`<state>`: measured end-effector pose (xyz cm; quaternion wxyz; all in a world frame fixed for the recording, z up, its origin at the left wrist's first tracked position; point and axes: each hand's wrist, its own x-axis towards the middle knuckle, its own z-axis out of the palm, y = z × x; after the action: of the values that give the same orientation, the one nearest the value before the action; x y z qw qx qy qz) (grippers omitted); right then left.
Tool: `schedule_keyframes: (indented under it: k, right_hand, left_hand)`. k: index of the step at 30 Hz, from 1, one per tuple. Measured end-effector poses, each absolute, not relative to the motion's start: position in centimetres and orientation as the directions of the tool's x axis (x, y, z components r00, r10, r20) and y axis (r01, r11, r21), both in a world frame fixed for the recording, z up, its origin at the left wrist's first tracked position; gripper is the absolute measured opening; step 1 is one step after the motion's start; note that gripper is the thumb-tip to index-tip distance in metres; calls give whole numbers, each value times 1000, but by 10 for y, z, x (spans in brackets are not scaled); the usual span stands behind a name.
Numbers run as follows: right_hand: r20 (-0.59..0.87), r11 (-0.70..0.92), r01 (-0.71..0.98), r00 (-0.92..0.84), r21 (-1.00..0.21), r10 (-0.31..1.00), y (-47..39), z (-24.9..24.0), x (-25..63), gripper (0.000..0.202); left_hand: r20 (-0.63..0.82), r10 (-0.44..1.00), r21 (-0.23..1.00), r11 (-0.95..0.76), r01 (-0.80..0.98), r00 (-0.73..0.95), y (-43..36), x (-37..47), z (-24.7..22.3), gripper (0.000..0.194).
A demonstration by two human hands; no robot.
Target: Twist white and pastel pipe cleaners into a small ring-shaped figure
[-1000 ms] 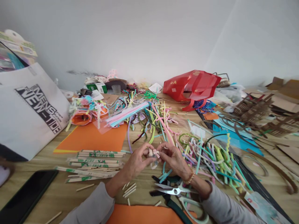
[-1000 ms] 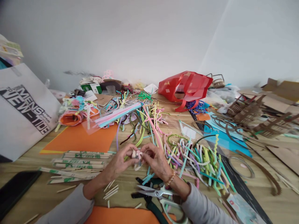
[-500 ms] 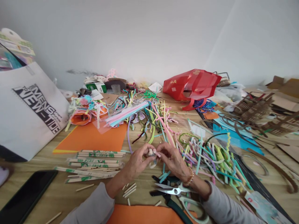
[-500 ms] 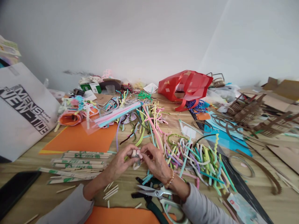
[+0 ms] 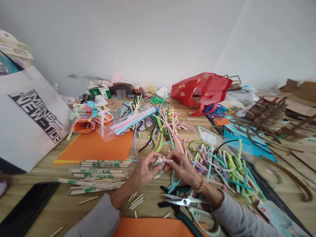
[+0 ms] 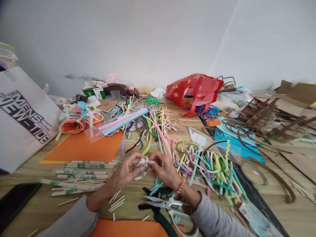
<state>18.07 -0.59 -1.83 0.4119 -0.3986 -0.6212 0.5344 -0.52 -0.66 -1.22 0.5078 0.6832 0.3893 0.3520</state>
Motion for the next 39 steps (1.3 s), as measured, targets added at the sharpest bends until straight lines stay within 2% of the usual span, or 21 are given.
schedule_keyframes:
  k: [4,8,11,16,22,28,33,39]
  right_hand:
    - [83,105,50,-324,-993,942,-5,-19,180,29]
    - [88,111,57,-311,-992,946,-6,-17,179,31]
    - [96,118,56,-303,-991,948,-7,-16,177,32]
    - [91,120,83,-296,-989,951,-8,-16,177,33]
    - [83,119,109,-291,-987,953,-8,-16,178,33]
    - [80,115,106,-288,-988,954,-6,-18,178,34]
    - [79,109,88,-293,-990,953,-5,-20,179,33]
    - [82,106,66,-301,-992,950,-4,-22,179,33]
  left_hand:
    - [79,898,987,-131,91,433,-8,-2,-14,24]
    - [38,920,999,-41,1,389,-7,2,-19,34]
    - [19,935,1000,-25,12,355,-7,3,-21,35]
    - [59,959,982,-106,159,277,-7,2,-22,34]
    - [148,942,945,-225,237,302,-7,2,-21,24]
    - [204,948,889,-284,358,246,-11,4,-16,17]
    - [293,917,860,-377,344,273,-11,2,-17,29]
    - [394,830,795,-524,306,396,-12,2,-13,20]
